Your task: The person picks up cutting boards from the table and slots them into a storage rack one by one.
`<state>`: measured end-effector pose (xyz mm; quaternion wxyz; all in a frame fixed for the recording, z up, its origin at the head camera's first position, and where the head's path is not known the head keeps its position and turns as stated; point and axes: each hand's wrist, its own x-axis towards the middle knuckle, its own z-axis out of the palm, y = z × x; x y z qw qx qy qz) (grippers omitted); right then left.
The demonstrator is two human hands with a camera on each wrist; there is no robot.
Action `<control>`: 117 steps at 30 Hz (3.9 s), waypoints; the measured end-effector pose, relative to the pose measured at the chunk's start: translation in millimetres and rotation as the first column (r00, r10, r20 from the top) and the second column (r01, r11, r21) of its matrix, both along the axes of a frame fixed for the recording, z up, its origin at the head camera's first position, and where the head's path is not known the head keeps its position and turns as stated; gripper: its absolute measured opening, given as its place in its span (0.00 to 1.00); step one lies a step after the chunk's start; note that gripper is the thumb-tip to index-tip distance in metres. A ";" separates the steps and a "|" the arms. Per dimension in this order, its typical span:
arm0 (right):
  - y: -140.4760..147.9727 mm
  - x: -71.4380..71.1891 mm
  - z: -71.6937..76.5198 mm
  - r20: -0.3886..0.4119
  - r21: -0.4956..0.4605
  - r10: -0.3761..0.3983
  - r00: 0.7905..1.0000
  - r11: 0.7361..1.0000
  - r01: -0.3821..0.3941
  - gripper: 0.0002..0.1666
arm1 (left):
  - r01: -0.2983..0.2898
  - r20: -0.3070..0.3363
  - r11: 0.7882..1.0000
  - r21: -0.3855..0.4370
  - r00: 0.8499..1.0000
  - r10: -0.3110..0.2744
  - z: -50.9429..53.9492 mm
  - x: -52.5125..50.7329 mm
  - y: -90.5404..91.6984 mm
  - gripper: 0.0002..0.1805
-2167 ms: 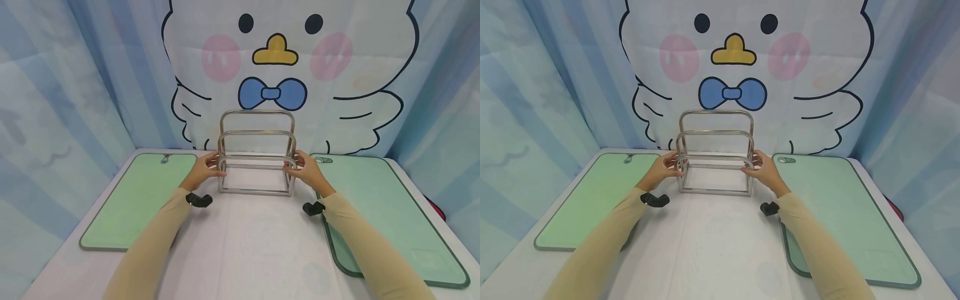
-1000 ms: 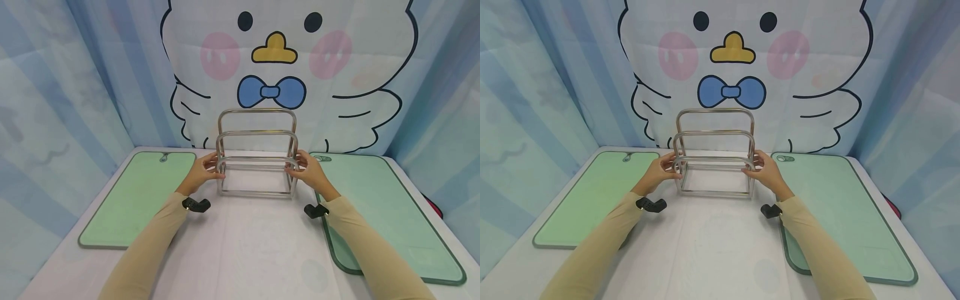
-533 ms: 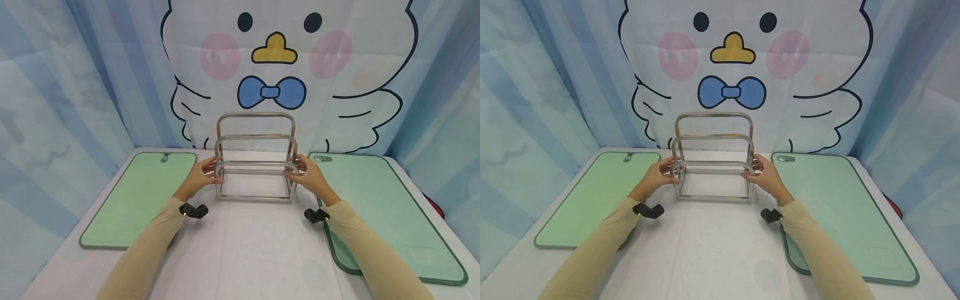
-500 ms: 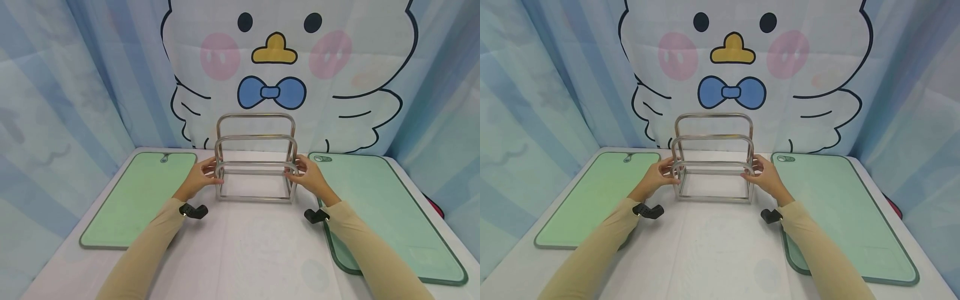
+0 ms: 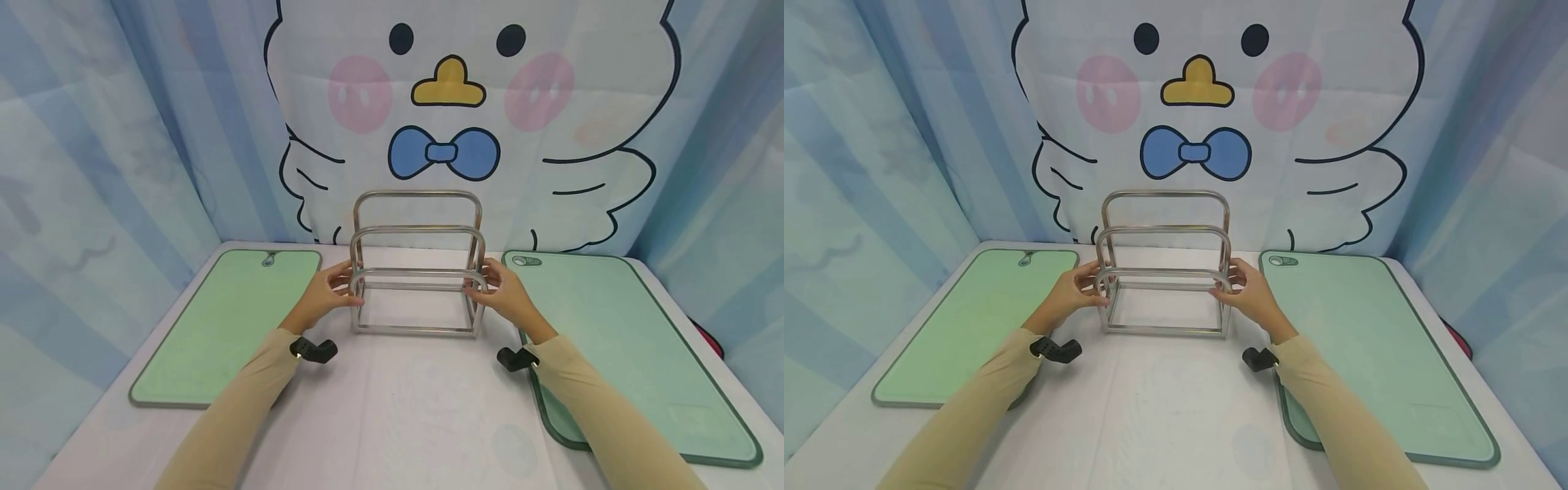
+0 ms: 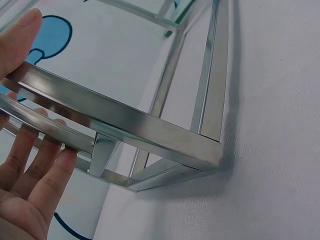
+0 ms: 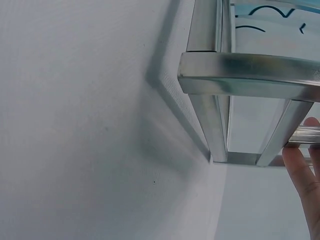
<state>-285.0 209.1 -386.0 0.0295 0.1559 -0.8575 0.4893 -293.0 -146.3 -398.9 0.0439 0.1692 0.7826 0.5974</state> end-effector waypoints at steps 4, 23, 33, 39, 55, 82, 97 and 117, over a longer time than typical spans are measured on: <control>-0.3 0.6 -0.7 0.005 0.002 -0.007 1.000 1.000 0.007 0.35 | 0.006 -0.011 1.000 -0.006 1.000 -0.006 -0.4 0.6 -0.6 0.44; 1.1 2.2 -7.2 0.008 0.041 -0.022 1.000 0.999 0.022 0.37 | 0.025 -0.016 1.000 -0.005 1.000 -0.025 -4.7 2.5 0.3 0.44; 2.5 1.7 -6.9 -0.019 0.045 0.018 1.000 0.999 -0.017 0.37 | 0.040 -0.005 0.999 0.011 0.999 -0.040 -5.2 1.4 2.5 0.42; 7.5 2.6 -5.1 0.009 0.015 0.076 0.997 0.997 -0.077 0.41 | 0.070 0.026 0.997 0.026 0.997 -0.070 -3.6 4.1 -0.8 0.41; 23.0 8.6 41.2 -0.049 -0.028 0.110 0.993 0.993 -0.111 0.45 | 0.140 -0.070 0.990 0.009 0.988 -0.139 26.6 7.6 -20.1 0.36; -51.7 4.6 108.4 -0.300 -0.134 0.241 0.923 0.947 -0.291 0.45 | 0.095 -0.151 0.993 -0.075 0.983 -0.105 81.3 26.7 -62.4 0.32; -149.3 26.3 95.6 -0.395 0.018 0.378 0.837 0.915 -0.404 0.50 | -0.015 -0.185 0.984 -0.179 0.983 -0.018 71.5 43.2 -120.3 0.30; -245.3 37.0 42.9 -0.167 0.036 0.388 0.906 0.921 -0.388 0.49 | -0.166 -0.105 0.929 -0.332 0.985 0.138 40.7 51.8 -175.8 0.32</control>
